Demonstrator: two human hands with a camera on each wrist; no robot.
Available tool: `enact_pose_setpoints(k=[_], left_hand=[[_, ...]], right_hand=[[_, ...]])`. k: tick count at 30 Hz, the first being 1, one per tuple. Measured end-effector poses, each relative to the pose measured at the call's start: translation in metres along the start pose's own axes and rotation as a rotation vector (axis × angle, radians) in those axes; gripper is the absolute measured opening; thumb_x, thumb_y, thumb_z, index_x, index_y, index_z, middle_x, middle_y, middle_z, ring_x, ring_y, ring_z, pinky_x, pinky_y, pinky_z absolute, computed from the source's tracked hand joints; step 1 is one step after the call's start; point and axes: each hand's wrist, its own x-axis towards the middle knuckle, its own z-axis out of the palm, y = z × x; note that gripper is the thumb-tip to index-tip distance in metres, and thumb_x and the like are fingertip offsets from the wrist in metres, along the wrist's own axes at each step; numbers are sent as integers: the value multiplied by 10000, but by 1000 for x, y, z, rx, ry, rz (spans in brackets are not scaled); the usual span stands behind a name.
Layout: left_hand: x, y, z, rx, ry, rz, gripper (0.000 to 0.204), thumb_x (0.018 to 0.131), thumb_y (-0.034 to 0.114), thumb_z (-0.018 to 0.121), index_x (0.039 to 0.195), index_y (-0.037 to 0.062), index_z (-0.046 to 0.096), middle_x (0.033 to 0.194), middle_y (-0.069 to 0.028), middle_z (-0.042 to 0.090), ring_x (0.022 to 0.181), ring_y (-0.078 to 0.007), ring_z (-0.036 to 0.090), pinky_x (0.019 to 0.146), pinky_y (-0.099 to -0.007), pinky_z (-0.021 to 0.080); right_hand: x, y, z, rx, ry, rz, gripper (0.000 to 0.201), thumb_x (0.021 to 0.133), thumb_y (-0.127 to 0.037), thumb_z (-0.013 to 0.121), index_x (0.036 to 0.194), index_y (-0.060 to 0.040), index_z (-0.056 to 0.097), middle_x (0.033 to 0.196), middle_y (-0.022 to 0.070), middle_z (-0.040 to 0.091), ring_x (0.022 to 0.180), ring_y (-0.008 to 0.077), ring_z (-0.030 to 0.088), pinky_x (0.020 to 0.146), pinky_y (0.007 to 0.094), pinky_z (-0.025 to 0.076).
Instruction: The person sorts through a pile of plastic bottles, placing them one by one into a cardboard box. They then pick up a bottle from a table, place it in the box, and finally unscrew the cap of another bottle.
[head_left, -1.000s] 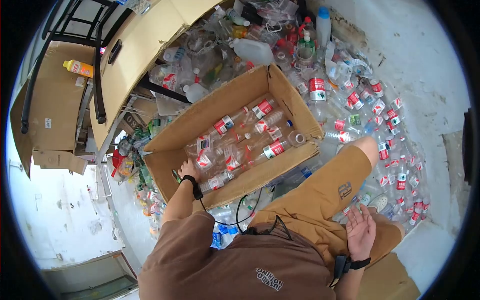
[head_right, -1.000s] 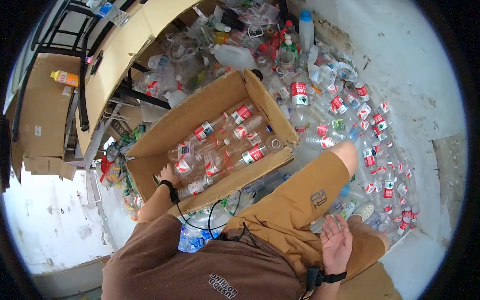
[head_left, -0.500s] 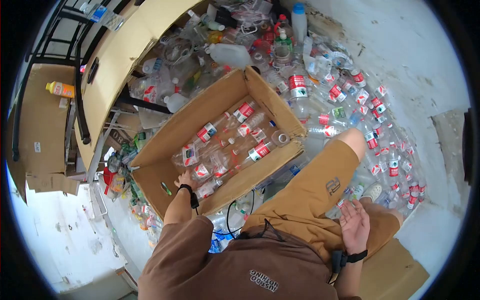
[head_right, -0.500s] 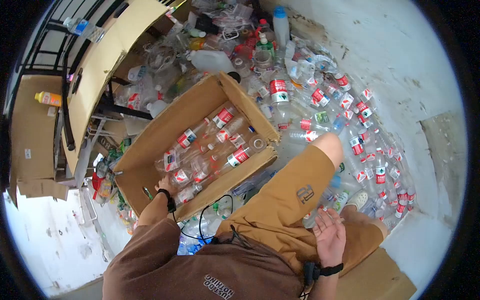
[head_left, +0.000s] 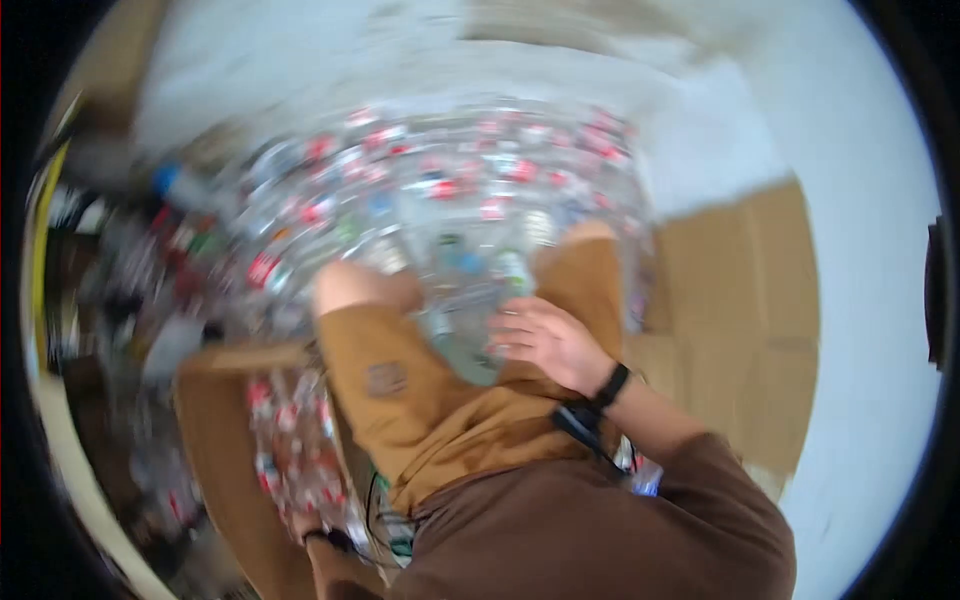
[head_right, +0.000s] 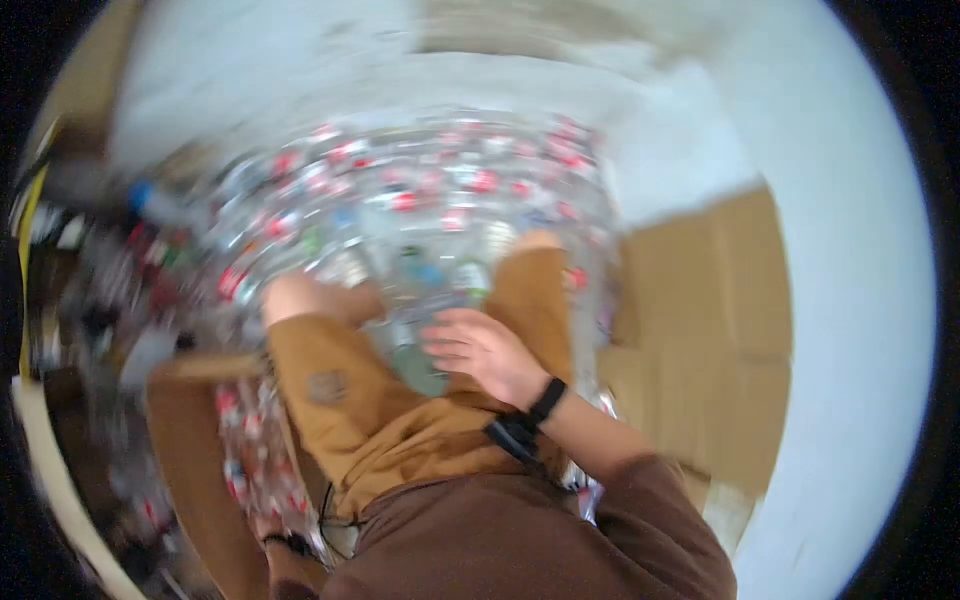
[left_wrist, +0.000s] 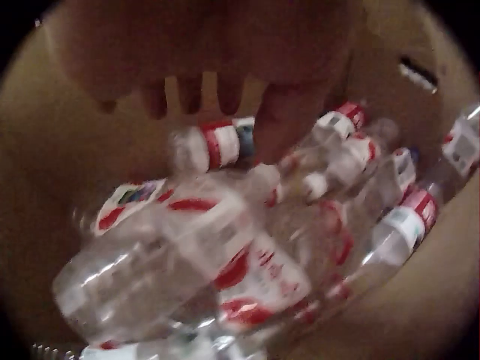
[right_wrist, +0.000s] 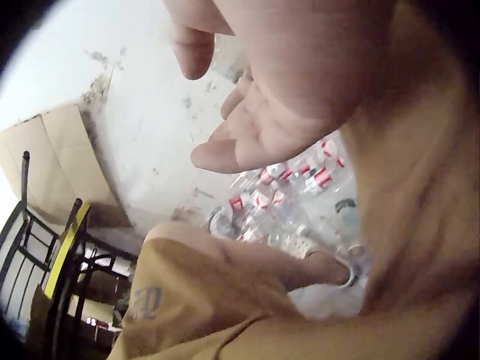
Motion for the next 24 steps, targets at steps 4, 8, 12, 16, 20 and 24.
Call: enact_pose_setpoints(k=[4,8,12,16,20,24], left_hand=[[35,6,-166,-796,-129,502,677,733,283,666,1316,34,430,1322,-259,428,1203,-417,433,999,-473,374],[28,36,-331,-936,-53,714,612,816,232,615,1346,8,404,1359,-233,407,1257,-398,380,1055,-448,301],[6,68,-453,-1165,71,1054,542,890,146,532,1381,4,353,1408,-181,381,1288,-339,360,1078,-411,266],[-62,88,-555,-1230,16,1254,532,929,182,518,1401,20,333,1399,-156,377,1284,-299,357,1050,-396,292],[-119,113,-601,-1276,-90,1431,532,904,154,539,1395,63,358,1397,-160,365,1267,-296,366,1035,-409,305],[-144,134,-616,-934,252,1555,565,807,66,532,1349,25,379,1328,-182,381,1237,-347,372,1046,-466,283]], right_hand=[[-36,-19,-49,110,58,-213,370,974,-286,447,1261,-54,446,1226,166,561,1082,263,574,919,409,467],[-91,-41,-100,205,54,-344,421,961,-362,463,1264,-69,442,1219,158,560,1048,254,581,903,389,471],[-164,-30,-185,224,444,-547,438,957,-382,458,1262,-68,448,1227,165,551,1052,264,574,911,395,465],[-239,18,-271,348,962,-576,440,925,-379,480,1236,-68,474,1239,166,541,1054,261,564,920,402,454],[-292,119,-357,480,1165,-501,445,913,-370,481,1234,-62,462,1239,172,527,1042,264,556,905,399,459],[-294,202,-385,576,1360,-214,472,893,-376,533,1241,-68,449,1158,140,558,1068,247,540,870,424,479]])
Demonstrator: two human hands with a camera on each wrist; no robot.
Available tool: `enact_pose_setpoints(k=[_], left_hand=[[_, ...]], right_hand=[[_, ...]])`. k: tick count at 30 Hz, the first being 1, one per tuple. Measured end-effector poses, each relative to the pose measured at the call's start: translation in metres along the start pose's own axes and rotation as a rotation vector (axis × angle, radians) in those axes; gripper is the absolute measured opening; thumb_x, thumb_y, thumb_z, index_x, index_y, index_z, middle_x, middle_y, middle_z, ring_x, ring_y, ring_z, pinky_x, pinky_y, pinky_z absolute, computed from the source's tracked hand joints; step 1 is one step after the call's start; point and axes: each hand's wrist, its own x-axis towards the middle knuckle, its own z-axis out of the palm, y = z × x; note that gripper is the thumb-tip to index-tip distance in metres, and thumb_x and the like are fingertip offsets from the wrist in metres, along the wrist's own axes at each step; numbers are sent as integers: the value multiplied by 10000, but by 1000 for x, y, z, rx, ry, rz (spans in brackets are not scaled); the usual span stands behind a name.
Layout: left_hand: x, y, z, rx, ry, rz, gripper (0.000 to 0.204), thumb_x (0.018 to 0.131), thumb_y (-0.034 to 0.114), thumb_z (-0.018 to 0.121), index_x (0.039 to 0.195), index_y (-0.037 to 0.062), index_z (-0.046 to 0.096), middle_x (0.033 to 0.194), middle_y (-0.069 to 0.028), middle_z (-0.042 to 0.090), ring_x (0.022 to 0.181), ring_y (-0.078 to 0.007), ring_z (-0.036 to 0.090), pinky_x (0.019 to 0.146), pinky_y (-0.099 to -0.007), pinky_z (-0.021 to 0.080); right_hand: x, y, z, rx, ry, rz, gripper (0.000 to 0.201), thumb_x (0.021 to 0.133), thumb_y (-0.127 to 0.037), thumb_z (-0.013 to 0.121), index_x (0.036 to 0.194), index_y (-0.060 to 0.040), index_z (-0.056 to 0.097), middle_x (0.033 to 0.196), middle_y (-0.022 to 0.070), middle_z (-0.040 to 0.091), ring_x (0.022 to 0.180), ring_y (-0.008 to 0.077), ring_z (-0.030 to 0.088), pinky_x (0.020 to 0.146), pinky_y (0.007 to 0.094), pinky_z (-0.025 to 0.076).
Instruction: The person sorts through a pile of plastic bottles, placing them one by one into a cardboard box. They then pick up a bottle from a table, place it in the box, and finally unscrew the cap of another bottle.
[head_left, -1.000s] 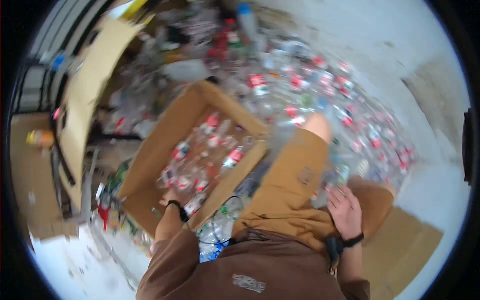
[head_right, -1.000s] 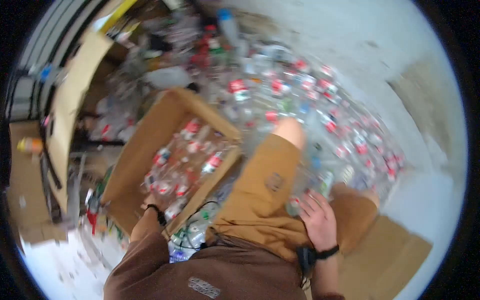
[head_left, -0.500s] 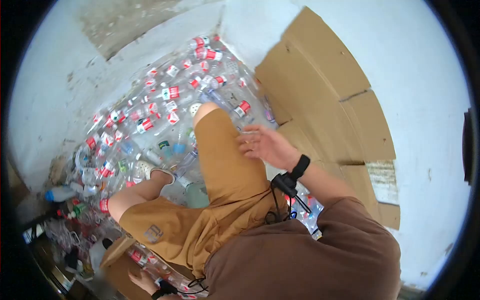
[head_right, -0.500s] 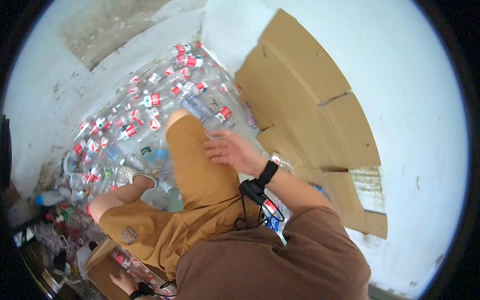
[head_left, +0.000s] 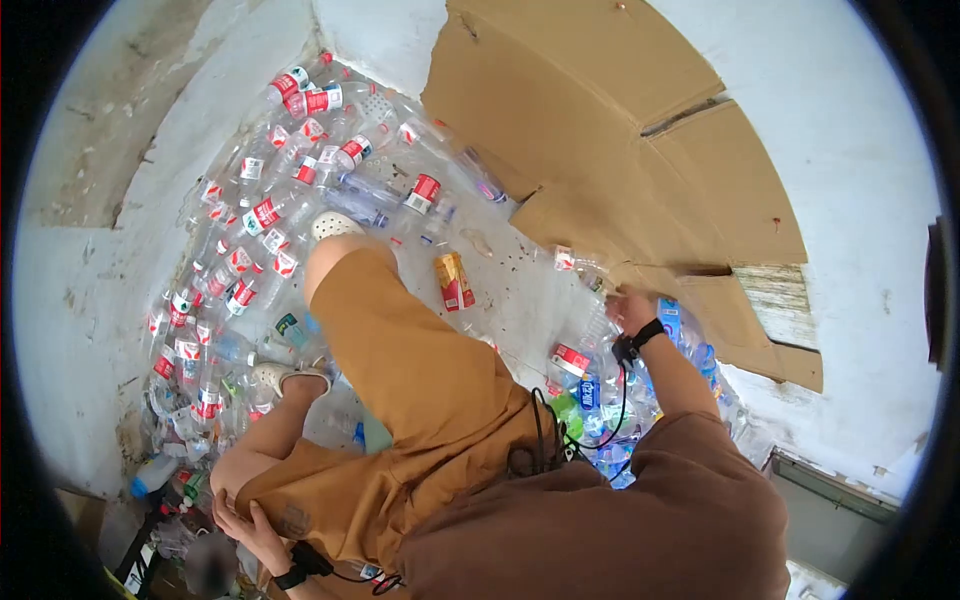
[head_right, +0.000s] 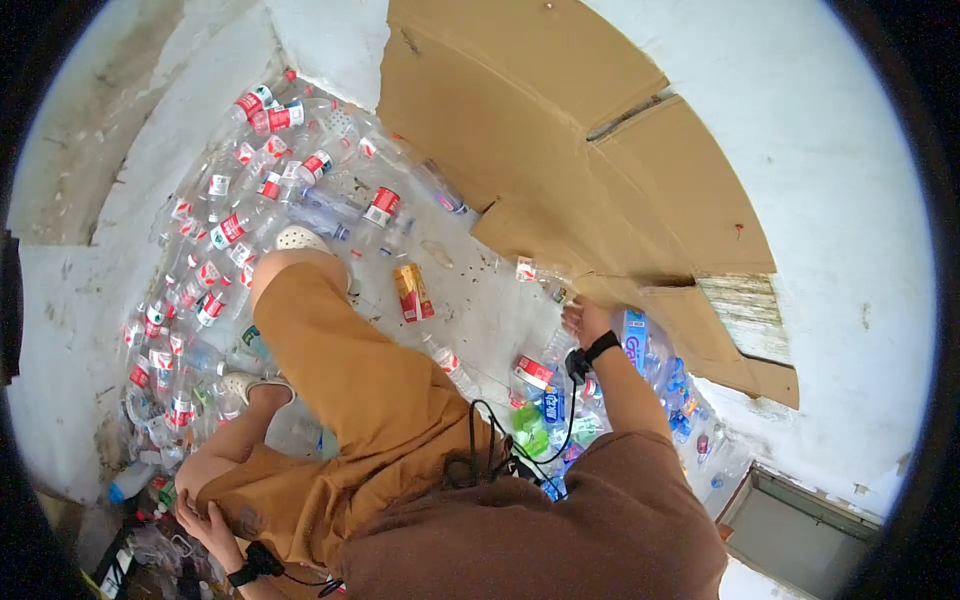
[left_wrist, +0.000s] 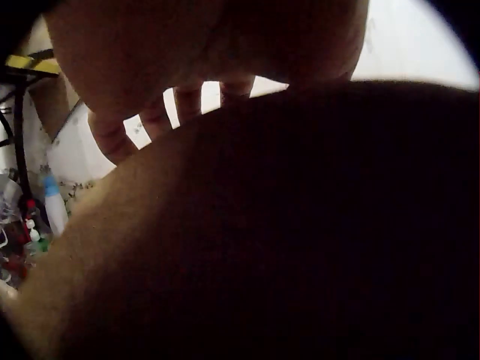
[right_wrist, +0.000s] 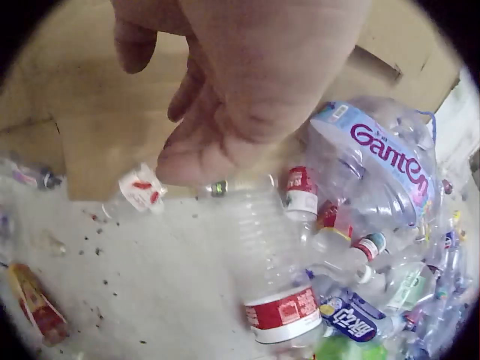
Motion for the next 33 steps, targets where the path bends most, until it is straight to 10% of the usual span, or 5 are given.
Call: enact_pose_setpoints(k=[15,18,20,26,33], left_hand=[[17,7,2,-20,-134,-211,604,859,193,524,1401,71,286,1396,-148,271,1288,-308,311,1016,-484,333],[19,9,3,0,-110,-214,574,868,195,517,1388,65,312,1398,-146,281,1262,-295,338,1052,-446,281],[24,20,5,31,-113,-216,574,865,186,506,1386,50,309,1398,-153,285,1263,-295,337,1063,-435,264],[32,27,6,55,-130,-275,584,845,168,469,1382,13,300,1380,-170,308,1246,-303,339,1079,-421,226],[38,16,0,157,-173,-210,593,834,174,478,1381,28,300,1373,-158,304,1264,-300,313,1073,-427,232]], right_hand=[[134,61,97,-293,90,74,822,823,-279,638,1465,-294,125,1431,112,353,1186,426,412,920,527,435],[160,65,91,-410,165,-5,797,822,-271,641,1455,-327,160,1233,144,502,897,315,539,837,513,475],[180,70,78,-357,193,-57,861,792,-265,672,1476,-318,152,1321,180,456,1102,372,510,740,572,504],[188,53,84,-379,133,49,841,808,-249,643,1477,-370,147,1098,124,560,912,259,545,783,479,495],[184,86,153,-211,55,-14,607,803,-107,657,1317,-260,373,914,22,528,611,110,432,528,267,387]])
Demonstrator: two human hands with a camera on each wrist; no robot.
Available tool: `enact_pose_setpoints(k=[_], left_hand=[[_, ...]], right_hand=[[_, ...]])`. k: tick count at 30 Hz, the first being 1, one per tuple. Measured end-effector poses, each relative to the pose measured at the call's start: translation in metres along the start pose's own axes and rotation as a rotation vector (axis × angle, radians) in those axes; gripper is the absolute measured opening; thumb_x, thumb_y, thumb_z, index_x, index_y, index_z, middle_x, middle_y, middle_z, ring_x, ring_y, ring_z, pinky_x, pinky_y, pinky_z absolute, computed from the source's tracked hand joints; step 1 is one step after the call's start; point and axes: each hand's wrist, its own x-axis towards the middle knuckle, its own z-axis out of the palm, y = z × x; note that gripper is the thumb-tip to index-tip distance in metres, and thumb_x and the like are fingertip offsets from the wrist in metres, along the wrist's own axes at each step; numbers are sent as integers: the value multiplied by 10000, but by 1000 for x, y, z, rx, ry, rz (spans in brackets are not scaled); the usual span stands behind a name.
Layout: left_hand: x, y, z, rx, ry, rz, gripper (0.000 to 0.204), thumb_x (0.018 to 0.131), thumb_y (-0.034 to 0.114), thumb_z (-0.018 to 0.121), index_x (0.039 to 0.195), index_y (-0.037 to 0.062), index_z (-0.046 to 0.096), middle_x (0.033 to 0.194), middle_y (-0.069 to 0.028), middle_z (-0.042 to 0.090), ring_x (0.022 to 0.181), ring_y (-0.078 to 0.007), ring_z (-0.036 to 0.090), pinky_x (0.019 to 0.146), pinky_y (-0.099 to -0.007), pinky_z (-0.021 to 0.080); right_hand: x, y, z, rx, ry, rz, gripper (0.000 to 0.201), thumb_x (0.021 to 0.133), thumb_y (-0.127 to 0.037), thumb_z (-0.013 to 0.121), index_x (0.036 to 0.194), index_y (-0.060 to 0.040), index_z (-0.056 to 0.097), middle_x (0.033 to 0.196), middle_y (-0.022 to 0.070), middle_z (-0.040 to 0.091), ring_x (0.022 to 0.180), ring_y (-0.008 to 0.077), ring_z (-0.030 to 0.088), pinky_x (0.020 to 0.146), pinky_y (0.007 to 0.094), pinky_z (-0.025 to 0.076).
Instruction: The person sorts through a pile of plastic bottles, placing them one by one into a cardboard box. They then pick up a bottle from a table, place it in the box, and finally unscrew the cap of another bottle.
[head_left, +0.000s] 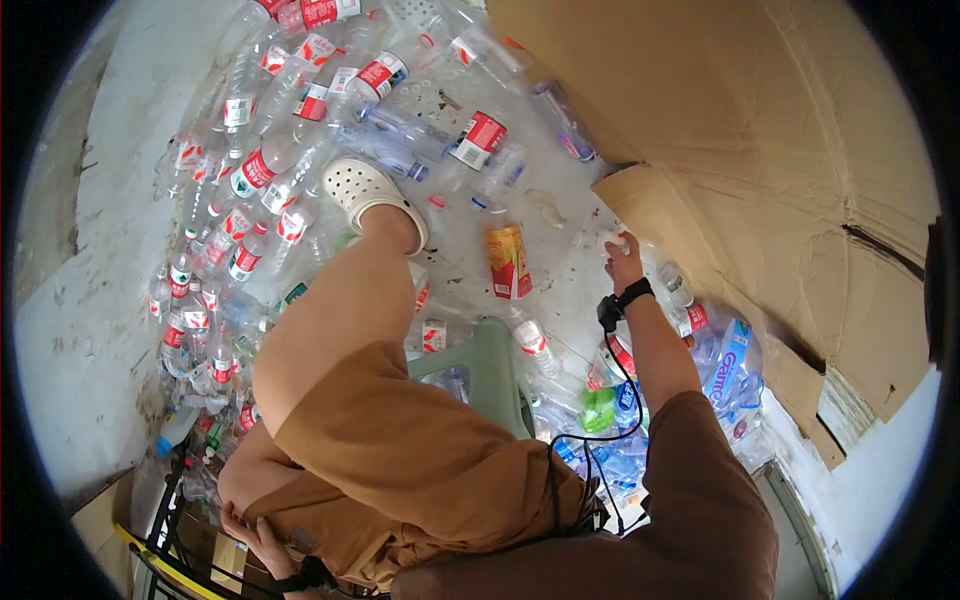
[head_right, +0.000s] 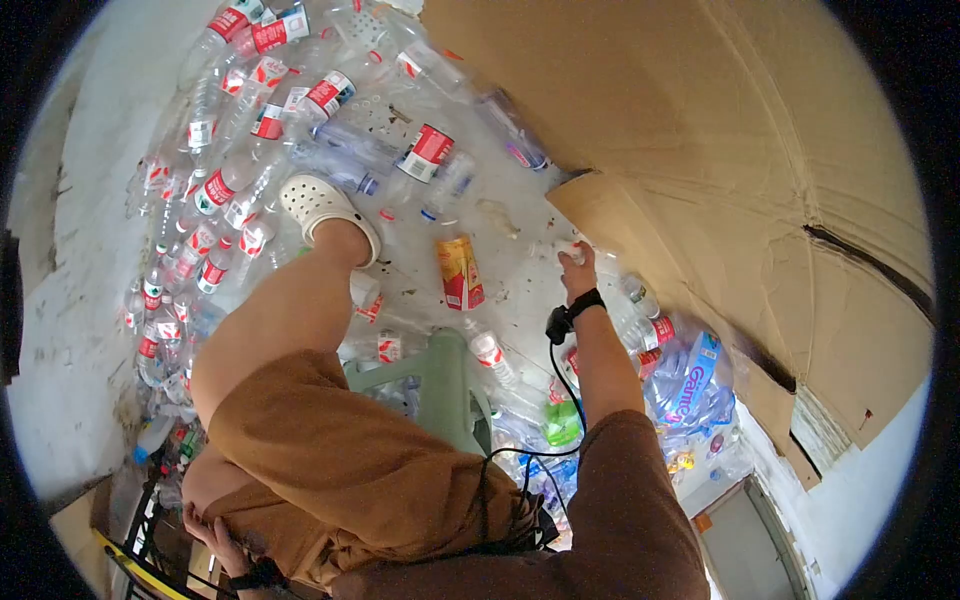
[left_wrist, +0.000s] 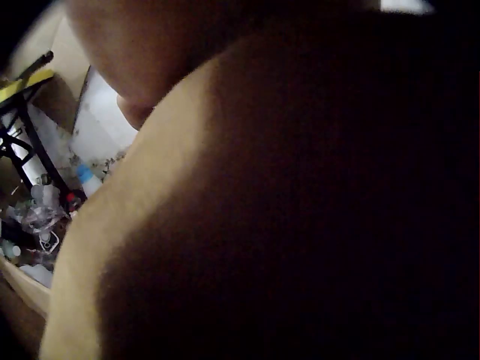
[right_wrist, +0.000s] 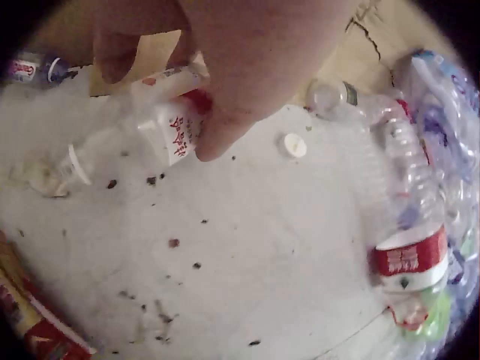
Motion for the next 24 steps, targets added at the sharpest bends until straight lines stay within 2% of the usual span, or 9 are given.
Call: enact_pose_setpoints(k=[3,5,7,9,11,18,20,23,24], left_hand=[[-3,1,0,-77,-6,-38,603,820,160,494,1380,42,304,1375,-144,299,1264,-298,310,1061,-432,259],[-6,0,-1,-132,-5,-58,611,811,147,508,1379,51,307,1372,-135,300,1261,-297,312,1053,-433,274],[-8,3,-1,-236,-26,-43,625,794,121,544,1373,69,316,1355,-121,311,1255,-293,317,1039,-425,297],[-10,1,1,-281,-4,-12,647,762,91,544,1366,59,315,1337,-129,313,1245,-290,319,1044,-426,289],[-13,4,-1,-327,27,17,669,731,61,543,1360,49,314,1320,-137,315,1234,-287,322,1048,-427,281],[-31,4,-15,-253,20,175,611,745,111,616,1313,28,405,1339,-181,360,1261,-355,335,1067,-423,258],[-39,1,-22,-286,41,212,622,746,113,622,1319,18,402,1335,-185,380,1261,-354,349,1070,-421,259],[-57,20,-36,-553,57,286,665,738,135,656,1330,-13,391,1341,-189,417,1272,-329,377,1082,-410,262],[-65,28,-44,-614,68,308,684,726,154,674,1326,-18,394,1351,-186,412,1279,-323,373,1083,-409,263]], right_hand=[[-26,1,17,101,-20,-39,561,821,-167,662,1301,-248,384,902,48,531,679,147,496,623,316,453],[-56,-8,20,229,-18,62,526,852,-252,640,1310,-254,380,925,76,548,745,205,561,722,369,501],[-94,-24,20,359,-93,95,492,857,-299,648,1278,-226,405,1010,51,554,775,198,565,745,364,496],[-127,-34,20,474,-163,123,480,879,-379,620,1272,-176,434,1098,65,554,912,233,573,862,391,480],[-141,-38,10,705,-441,277,477,887,-435,594,1262,-169,469,1173,73,550,998,253,562,922,391,464],[-347,-157,48,713,-986,140,541,906,-516,507,1331,-188,435,1365,95,447,1192,280,484,990,396,433],[-405,-175,56,686,-1363,192,502,933,-467,476,1350,-193,417,1412,89,395,1225,273,466,996,401,428],[-484,-187,79,481,-1441,71,528,936,-439,479,1382,-183,363,1430,85,370,1247,270,452,1019,406,408],[-508,-188,88,247,-1397,-67,578,919,-452,502,1397,-177,332,1424,88,376,1252,272,447,1030,405,398]])
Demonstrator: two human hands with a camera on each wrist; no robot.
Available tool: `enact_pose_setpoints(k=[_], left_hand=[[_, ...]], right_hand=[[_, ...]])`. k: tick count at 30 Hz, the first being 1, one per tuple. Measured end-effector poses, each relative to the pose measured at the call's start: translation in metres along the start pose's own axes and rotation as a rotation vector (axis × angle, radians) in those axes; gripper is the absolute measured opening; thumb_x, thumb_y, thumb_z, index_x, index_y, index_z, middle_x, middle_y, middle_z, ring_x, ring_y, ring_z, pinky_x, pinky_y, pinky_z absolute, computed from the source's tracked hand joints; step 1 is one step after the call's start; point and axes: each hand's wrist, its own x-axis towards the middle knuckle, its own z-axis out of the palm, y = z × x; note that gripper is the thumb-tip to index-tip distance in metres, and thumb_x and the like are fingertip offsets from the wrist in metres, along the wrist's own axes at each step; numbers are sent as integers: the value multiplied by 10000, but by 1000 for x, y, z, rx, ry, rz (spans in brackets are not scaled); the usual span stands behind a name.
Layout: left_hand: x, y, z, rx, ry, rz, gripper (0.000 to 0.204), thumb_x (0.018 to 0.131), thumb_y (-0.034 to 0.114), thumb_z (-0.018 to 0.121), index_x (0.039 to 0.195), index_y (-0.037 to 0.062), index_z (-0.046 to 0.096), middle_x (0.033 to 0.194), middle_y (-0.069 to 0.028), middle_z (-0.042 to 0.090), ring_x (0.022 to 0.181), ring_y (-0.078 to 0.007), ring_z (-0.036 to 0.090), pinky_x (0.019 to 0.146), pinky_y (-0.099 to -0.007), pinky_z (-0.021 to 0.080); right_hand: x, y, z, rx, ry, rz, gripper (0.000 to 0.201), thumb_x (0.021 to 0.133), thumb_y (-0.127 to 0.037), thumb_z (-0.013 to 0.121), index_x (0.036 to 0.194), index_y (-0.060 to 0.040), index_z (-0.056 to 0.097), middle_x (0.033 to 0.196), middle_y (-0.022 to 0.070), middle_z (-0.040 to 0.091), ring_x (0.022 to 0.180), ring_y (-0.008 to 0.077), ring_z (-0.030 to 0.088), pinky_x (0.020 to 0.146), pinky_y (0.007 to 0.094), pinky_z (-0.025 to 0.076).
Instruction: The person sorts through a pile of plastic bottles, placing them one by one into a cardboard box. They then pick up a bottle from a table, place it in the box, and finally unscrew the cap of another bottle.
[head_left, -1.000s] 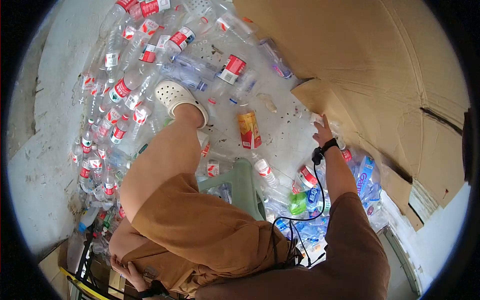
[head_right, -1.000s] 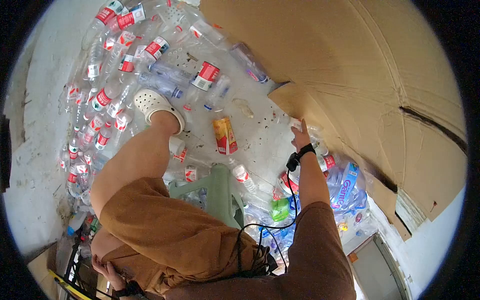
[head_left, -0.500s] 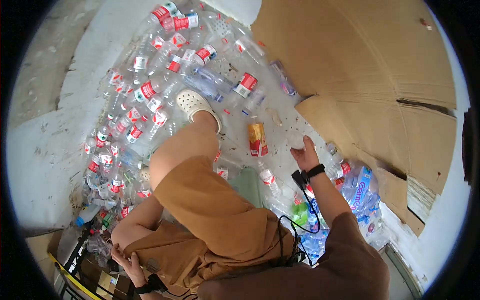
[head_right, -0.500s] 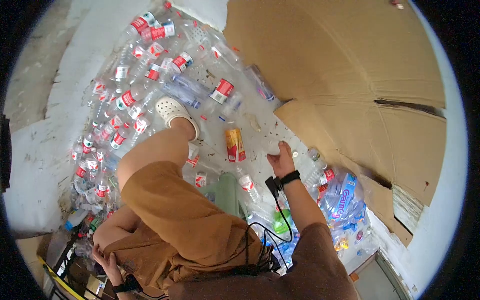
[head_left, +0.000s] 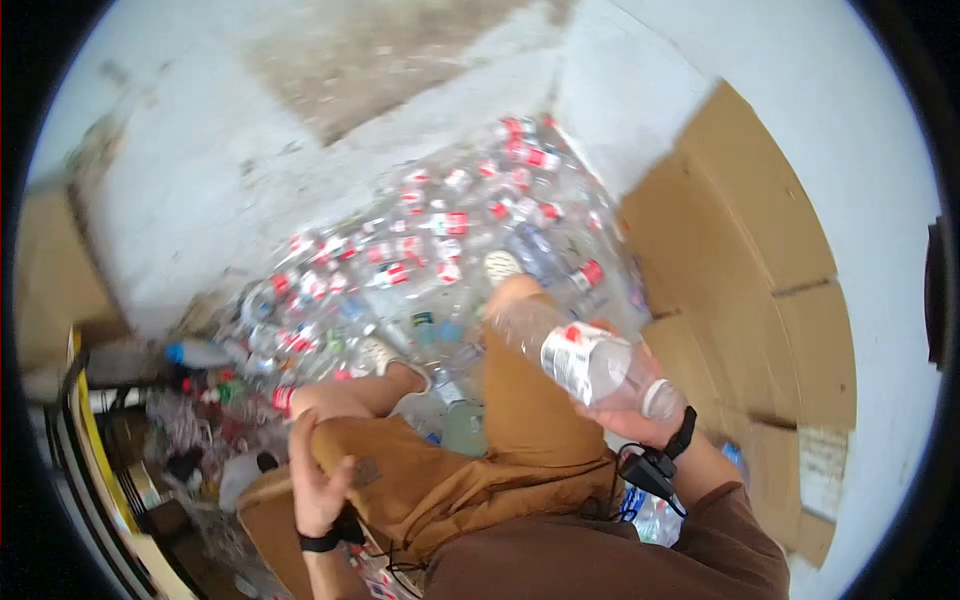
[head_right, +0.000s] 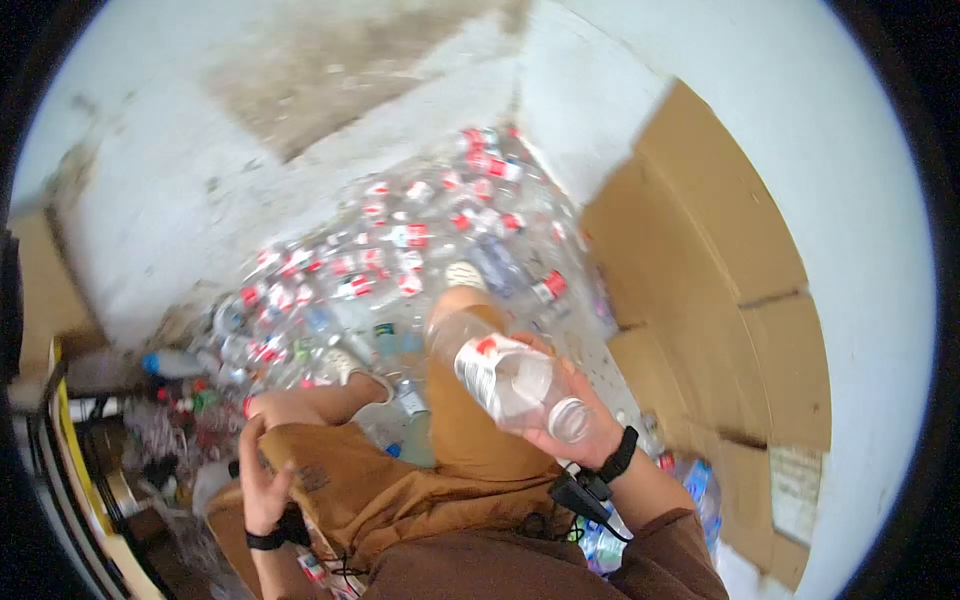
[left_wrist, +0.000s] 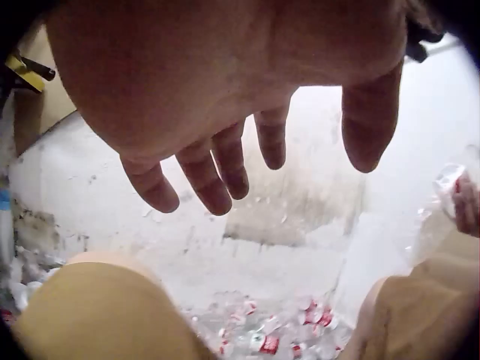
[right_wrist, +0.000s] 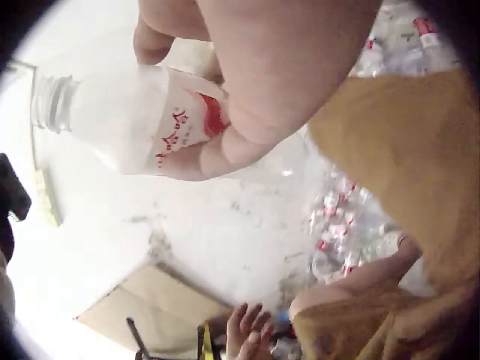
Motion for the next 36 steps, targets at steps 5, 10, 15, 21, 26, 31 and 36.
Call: enact_pose_setpoints(k=[5,10,15,21,26,31,36], left_hand=[[-21,28,-4,51,4,276,779,745,272,719,1382,42,335,1395,-219,352,1287,-381,341,1054,-463,284],[-51,14,-14,-17,105,363,675,689,151,707,1305,63,445,1290,-184,458,1201,-353,432,996,-470,330],[-109,-20,-29,-25,311,110,513,704,133,702,1186,77,535,1149,-119,567,1099,-301,521,958,-406,387],[-220,-108,-69,176,883,-538,467,686,200,764,1069,16,567,1006,-171,596,960,-345,564,815,-410,452],[-333,-230,-28,426,781,-1140,498,683,285,753,1072,44,557,1139,-179,561,1050,-361,537,882,-497,414],[-364,-301,29,712,533,-1438,599,655,262,736,1198,111,534,1187,-159,512,1123,-394,473,930,-578,355],[-335,-315,28,582,422,-1518,604,689,440,726,1176,133,543,1213,-153,489,1207,-363,415,965,-581,297]], right_hand=[[31,58,63,-27,-156,397,677,845,-457,612,1384,-146,346,1390,122,420,1253,288,445,1023,401,411],[50,136,118,-466,-165,634,407,918,-402,427,1173,-114,561,1118,129,632,932,338,633,723,416,546],[50,168,134,-148,-195,893,601,936,-534,376,1401,-155,339,1137,180,620,883,318,651,673,380,555],[71,181,112,-207,-262,863,652,933,-502,432,1432,-125,248,1142,218,595,842,252,638,719,365,519],[75,178,95,-268,-171,785,508,948,-412,440,1330,-79,398,1108,182,609,858,220,612,743,345,495],[77,173,75,-252,-100,716,438,947,-342,466,1280,-59,436,1106,161,613,887,217,610,738,341,496],[73,165,70,-246,-75,655,401,946,-322,471,1243,-53,464,1099,137,616,904,213,605,740,340,491]])
